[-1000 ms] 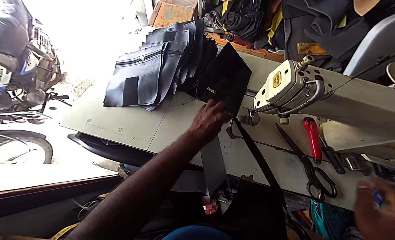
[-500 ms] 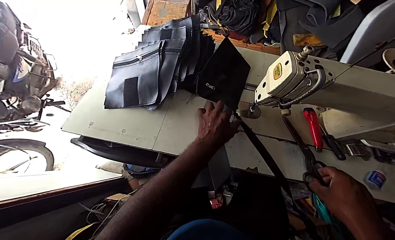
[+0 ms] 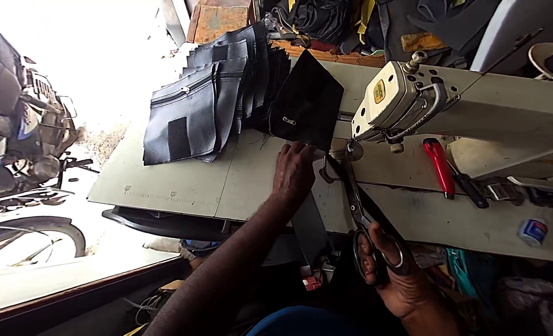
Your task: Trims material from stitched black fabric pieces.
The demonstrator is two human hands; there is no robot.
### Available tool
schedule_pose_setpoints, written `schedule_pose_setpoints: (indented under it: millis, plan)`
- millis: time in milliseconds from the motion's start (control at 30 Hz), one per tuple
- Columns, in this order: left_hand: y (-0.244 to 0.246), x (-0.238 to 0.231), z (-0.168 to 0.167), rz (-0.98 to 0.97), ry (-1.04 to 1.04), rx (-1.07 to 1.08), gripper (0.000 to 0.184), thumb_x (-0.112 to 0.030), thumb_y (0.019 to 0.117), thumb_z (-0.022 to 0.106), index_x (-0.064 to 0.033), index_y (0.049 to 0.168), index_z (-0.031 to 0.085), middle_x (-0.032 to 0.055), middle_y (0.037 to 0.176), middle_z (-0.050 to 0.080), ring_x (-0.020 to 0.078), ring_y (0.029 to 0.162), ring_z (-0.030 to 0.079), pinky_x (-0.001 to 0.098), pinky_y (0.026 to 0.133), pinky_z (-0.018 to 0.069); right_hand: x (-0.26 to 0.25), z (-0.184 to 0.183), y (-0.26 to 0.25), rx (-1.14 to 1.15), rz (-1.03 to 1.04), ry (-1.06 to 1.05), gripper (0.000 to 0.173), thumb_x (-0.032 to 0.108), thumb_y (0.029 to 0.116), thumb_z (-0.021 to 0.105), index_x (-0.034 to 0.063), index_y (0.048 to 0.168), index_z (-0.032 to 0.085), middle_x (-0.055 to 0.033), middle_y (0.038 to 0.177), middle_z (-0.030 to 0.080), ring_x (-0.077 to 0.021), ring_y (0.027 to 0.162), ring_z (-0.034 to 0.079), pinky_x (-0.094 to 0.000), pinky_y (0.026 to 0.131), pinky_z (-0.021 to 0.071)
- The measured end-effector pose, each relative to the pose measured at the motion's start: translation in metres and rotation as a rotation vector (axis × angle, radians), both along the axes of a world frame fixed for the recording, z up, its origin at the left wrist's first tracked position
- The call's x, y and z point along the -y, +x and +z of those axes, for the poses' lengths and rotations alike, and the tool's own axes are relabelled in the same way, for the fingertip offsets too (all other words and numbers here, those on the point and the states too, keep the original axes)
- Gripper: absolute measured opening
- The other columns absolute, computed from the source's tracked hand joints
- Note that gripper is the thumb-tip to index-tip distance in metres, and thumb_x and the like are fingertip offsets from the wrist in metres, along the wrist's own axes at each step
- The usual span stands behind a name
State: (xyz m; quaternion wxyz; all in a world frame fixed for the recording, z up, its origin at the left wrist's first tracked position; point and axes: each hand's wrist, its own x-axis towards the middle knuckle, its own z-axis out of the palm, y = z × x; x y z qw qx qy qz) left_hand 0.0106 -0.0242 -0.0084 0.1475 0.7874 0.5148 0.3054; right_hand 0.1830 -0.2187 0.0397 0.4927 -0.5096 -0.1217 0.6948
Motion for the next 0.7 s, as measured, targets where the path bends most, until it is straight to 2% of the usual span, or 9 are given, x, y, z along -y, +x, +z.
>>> schedule_pose_setpoints:
  millis: [267, 567, 633, 700]
  plan:
    - [0.000, 0.001, 0.001, 0.006, -0.005, 0.005, 0.022, -0.019, 0.1028, 0.057, -0.0161, 0.113, 0.076, 0.0055, 0.102, 0.070, 0.0270, 0.101, 0.064, 0.0457, 0.088, 0.0534, -0.021, 0.007, -0.013, -0.019, -0.016, -0.017, 0.049, 0.051, 0.0884, 0.077, 0.0050, 0.080, 0.064, -0.0037, 0.060, 0.053, -0.0088, 0.043, 0.054, -0.0225, 0.040, 0.0511]
    - [-0.001, 0.002, 0.000, 0.001, -0.012, 0.008, 0.022, -0.020, 0.1027, 0.057, -0.0178, 0.113, 0.076, 0.0042, 0.102, 0.070, 0.0259, 0.101, 0.064, 0.0456, 0.088, 0.0533, -0.016, -0.001, -0.021, -0.137, -0.047, 0.027, 0.042, 0.043, 0.0907, 0.078, 0.0051, 0.081, 0.063, -0.0020, 0.061, 0.051, -0.0067, 0.043, 0.052, -0.0201, 0.041, 0.0505]
    - [-0.008, 0.010, 0.003, -0.048, -0.045, 0.017, 0.026, -0.015, 0.1017, 0.055, -0.0187, 0.117, 0.076, 0.0051, 0.105, 0.069, 0.0269, 0.103, 0.063, 0.0465, 0.088, 0.0529, -0.001, 0.001, -0.015, -0.097, -0.016, 0.090, 0.041, 0.044, 0.0910, 0.077, 0.0078, 0.079, 0.063, 0.0004, 0.060, 0.051, -0.0055, 0.042, 0.050, -0.0198, 0.041, 0.0485]
    - [-0.022, 0.034, 0.009, -0.112, -0.074, 0.011, 0.030, -0.011, 0.0991, 0.055, -0.0187, 0.118, 0.076, 0.0056, 0.108, 0.069, 0.0274, 0.104, 0.063, 0.0468, 0.088, 0.0537, 0.022, 0.006, 0.000, 0.049, 0.078, 0.170, 0.039, 0.048, 0.0893, 0.078, 0.0128, 0.078, 0.064, 0.0036, 0.059, 0.052, -0.0042, 0.042, 0.050, -0.0202, 0.039, 0.0484]
